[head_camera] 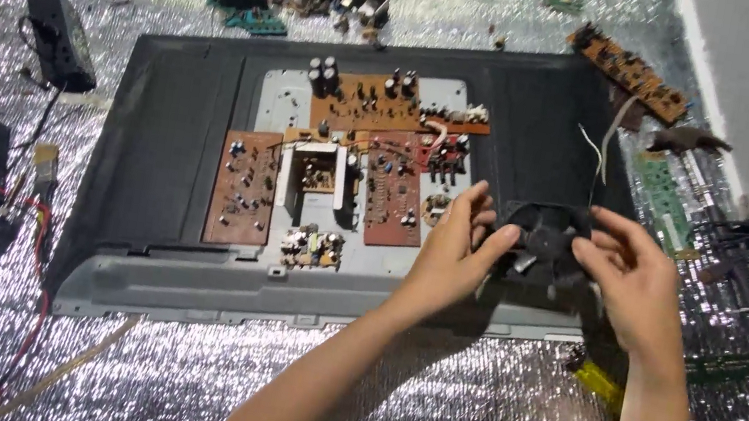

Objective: Installing a cooling fan into an electronic device chassis using a lighter and plastic rod for mounting.

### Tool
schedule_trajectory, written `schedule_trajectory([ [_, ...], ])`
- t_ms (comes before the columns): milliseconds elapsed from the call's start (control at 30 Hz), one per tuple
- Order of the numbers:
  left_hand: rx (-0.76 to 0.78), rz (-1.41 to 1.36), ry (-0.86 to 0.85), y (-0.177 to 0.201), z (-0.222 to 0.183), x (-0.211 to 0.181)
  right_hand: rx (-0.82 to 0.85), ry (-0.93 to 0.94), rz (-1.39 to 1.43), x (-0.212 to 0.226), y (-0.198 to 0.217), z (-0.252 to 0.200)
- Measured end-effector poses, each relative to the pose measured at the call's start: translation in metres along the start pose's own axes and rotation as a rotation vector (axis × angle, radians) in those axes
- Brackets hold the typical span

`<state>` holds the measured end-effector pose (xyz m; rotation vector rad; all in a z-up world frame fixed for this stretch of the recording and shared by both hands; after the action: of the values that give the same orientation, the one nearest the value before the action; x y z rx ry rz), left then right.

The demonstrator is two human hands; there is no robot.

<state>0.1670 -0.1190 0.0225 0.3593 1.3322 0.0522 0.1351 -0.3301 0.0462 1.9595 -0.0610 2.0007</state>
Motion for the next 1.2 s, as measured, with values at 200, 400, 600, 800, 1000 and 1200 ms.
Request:
schedule_trajectory([
  [200, 0.158, 0.238, -0.149, -0.033, -0.001, -0.002, -0.075, -0.099, -0.166, -0.049, 0.022, 0.067],
  [400, 0.199, 0.409, -0.176, -0.036, -0.013, -0.027, 0.02, -0.139, -0.455, -0.026, 0.022, 0.061],
  [600, 0.197, 0.466, -0.269, -0.054, -0.03, -0.031, 0.052, -0.139, -0.5, -0.028, 0.029, 0.07],
  [800, 0.408, 0.415, -0.357, -0.052, -0.057, -0.048, 0.468, -0.052, -0.711, 0.008, 0.015, 0.109],
  [1000, 0.34, 0.425, -0.382, -0.027, -0.084, -0.036, 0.678, -0.038, -1.019, 0.014, 0.0, 0.143],
  [1200, 0.34, 0.505, -0.267, 0.005, -0.096, -0.019, 0.648, -0.125, -1.06, 0.016, -0.008, 0.141],
])
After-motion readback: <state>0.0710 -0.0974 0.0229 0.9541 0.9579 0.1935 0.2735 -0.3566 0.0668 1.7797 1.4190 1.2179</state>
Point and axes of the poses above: each hand's wrist, its own z-axis towards the middle knuckle, its own y-axis out of the back of the hand, x = y × z, the point moved 4 cm from there along z, towards the middle knuckle, and after that the axes turned 7 degrees about z, right-handed, at the moved point
